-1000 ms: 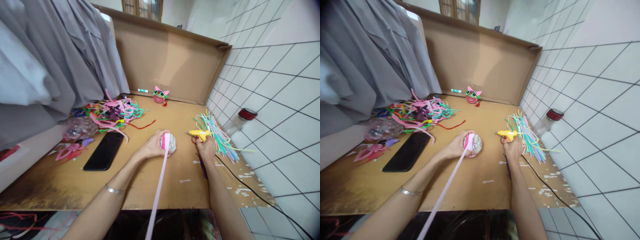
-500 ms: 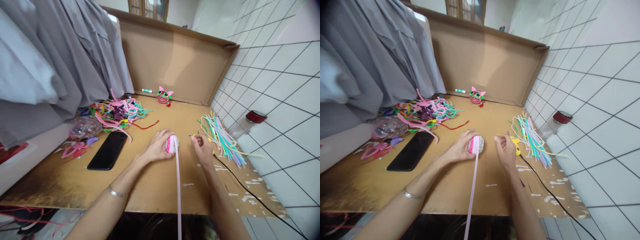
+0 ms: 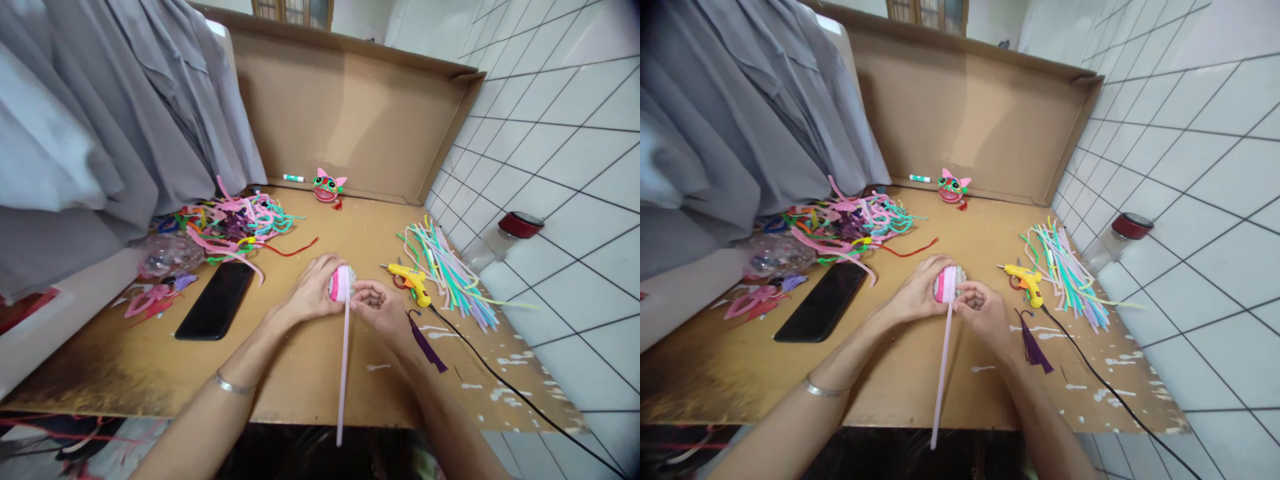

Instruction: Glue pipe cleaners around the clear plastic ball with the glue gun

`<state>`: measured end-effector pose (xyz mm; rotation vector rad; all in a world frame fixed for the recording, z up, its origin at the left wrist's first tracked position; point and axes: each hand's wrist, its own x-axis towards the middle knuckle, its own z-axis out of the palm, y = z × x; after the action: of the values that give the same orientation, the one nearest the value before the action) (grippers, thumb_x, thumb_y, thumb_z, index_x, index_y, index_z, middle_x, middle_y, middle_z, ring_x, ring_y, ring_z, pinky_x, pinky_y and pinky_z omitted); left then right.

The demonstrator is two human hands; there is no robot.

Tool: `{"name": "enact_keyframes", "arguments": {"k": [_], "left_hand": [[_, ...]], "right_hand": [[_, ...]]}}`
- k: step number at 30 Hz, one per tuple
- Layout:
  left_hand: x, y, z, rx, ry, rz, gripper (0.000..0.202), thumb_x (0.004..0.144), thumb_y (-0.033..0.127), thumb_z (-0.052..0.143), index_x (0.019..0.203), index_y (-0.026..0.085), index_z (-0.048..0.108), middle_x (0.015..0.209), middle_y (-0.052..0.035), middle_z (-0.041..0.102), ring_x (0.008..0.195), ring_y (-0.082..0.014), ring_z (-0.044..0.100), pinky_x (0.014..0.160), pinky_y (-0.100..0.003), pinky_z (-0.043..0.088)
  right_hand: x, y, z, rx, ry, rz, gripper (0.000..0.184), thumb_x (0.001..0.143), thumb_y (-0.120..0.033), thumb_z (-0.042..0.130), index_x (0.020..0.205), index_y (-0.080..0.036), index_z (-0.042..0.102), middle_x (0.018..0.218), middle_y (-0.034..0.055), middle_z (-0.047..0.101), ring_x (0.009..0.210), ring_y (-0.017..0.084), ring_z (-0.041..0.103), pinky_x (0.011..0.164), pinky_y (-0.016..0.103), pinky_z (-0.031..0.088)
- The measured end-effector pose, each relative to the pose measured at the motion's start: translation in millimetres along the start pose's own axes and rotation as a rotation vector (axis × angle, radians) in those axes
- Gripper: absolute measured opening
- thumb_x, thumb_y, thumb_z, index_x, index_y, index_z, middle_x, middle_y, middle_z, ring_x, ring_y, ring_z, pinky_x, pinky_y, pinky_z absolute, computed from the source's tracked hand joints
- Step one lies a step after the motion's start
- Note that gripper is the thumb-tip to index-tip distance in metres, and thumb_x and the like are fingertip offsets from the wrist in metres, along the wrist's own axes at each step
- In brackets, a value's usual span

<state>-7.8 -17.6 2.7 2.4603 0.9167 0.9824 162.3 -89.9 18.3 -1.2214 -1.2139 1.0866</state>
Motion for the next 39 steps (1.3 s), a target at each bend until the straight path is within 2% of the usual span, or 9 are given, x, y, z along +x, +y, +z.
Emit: {"name": "enact_keyframes", "arguments": {"k": [4, 8, 12, 16, 20, 24, 29, 34, 39], "left_hand": [[0, 3, -0.2, -0.002, 0.006, 0.003, 0.069, 0.064, 0.033, 0.077, 0.126, 0.02, 0.05, 0.127, -0.0125, 0.053, 0.119, -0.0304, 0.053, 0.104, -0.044, 0.045], [0, 4, -0.9, 0.008, -0.011, 0.004, 0.068, 0.064, 0.032, 0.076, 0.126, 0.019, 0.05, 0.129, -0.0135, 0.053, 0.119, -0.0311, 0.052, 0.103, -0.045, 0.045], [0, 6, -1.0, 0.038, -0.007, 0.01, 0.068, 0.064, 0.031, 0.075, 0.126, 0.017, 0.051, 0.129, -0.0147, 0.053, 0.12, -0.0323, 0.051, 0.104, -0.046, 0.044], [0, 10, -1.8, 0.085, -0.01, -0.016, 0.068, 0.064, 0.031, 0.073, 0.126, 0.016, 0.052, 0.131, -0.0153, 0.053, 0.12, -0.0334, 0.051, 0.103, -0.046, 0.044], [0, 11, -3.0, 0.085, -0.023, -0.024, 0.068, 0.064, 0.031, 0.074, 0.126, 0.016, 0.052, 0.132, -0.0158, 0.052, 0.122, -0.034, 0.051, 0.104, -0.047, 0.044], [1, 9, -1.1, 0.046, 0.002, -0.029, 0.07, 0.061, 0.03, 0.075, 0.126, 0.015, 0.051, 0.13, -0.0158, 0.053, 0.12, -0.0332, 0.052, 0.104, -0.046, 0.044], [2, 11, 1.4, -0.062, 0.013, -0.048, 0.069, 0.06, 0.027, 0.074, 0.124, 0.017, 0.05, 0.123, -0.0123, 0.056, 0.114, -0.0294, 0.056, 0.101, -0.043, 0.047], [2, 11, 1.6, -0.121, -0.013, -0.064, 0.069, 0.059, 0.027, 0.076, 0.123, 0.019, 0.051, 0.12, -0.0101, 0.057, 0.111, -0.0271, 0.058, 0.099, -0.041, 0.049], [2, 8, -1.3, -0.143, -0.042, -0.062, 0.074, 0.059, 0.029, 0.077, 0.127, 0.017, 0.049, 0.125, -0.0125, 0.055, 0.116, -0.0283, 0.056, 0.103, -0.042, 0.046]], "right_hand": [[-3, -1, 3, 0.032, 0.059, -0.011, 0.039, 0.06, -0.039, 0.08, 0.088, -0.02, 0.061, 0.07, -0.0015, 0.065, 0.059, 0.011, 0.058, 0.056, 0.023, 0.046], [-3, 0, 7, 0.039, 0.028, 0.029, 0.042, 0.059, -0.042, 0.081, 0.087, -0.02, 0.057, 0.065, -0.0028, 0.064, 0.053, 0.01, 0.055, 0.053, 0.023, 0.044], [-2, 0, 6, 0.079, -0.011, 0.056, 0.048, 0.058, -0.041, 0.081, 0.094, -0.02, 0.056, 0.062, -0.005, 0.063, 0.047, 0.008, 0.05, 0.049, 0.022, 0.04], [-2, -1, 5, 0.11, 0.009, 0.073, 0.051, 0.057, -0.039, 0.084, 0.095, -0.021, 0.056, 0.066, -0.0043, 0.065, 0.052, 0.009, 0.053, 0.05, 0.021, 0.04], [-1, 3, 4, 0.091, -0.002, 0.05, 0.044, 0.059, -0.038, 0.083, 0.092, -0.019, 0.06, 0.066, -0.0026, 0.066, 0.057, 0.011, 0.058, 0.056, 0.023, 0.044], [2, 7, 1, 0.068, 0.053, 0.018, 0.039, 0.058, -0.037, 0.082, 0.087, -0.017, 0.067, 0.068, 0.0002, 0.068, 0.061, 0.013, 0.061, 0.06, 0.025, 0.047], [3, 8, -2, 0.022, 0.072, -0.039, 0.028, 0.064, -0.037, 0.077, 0.083, -0.018, 0.072, 0.065, -0.0002, 0.067, 0.054, 0.012, 0.057, 0.054, 0.025, 0.045], [3, 9, -3, 0.013, 0.082, -0.054, 0.026, 0.065, -0.037, 0.076, 0.082, -0.018, 0.073, 0.066, 0.0008, 0.067, 0.058, 0.013, 0.057, 0.055, 0.025, 0.045], [7, 14, -6, 0.076, 0.1, -0.018, 0.028, 0.059, -0.034, 0.079, 0.081, -0.019, 0.075, 0.066, 0.0002, 0.066, 0.06, 0.012, 0.056, 0.058, 0.024, 0.045]]}}
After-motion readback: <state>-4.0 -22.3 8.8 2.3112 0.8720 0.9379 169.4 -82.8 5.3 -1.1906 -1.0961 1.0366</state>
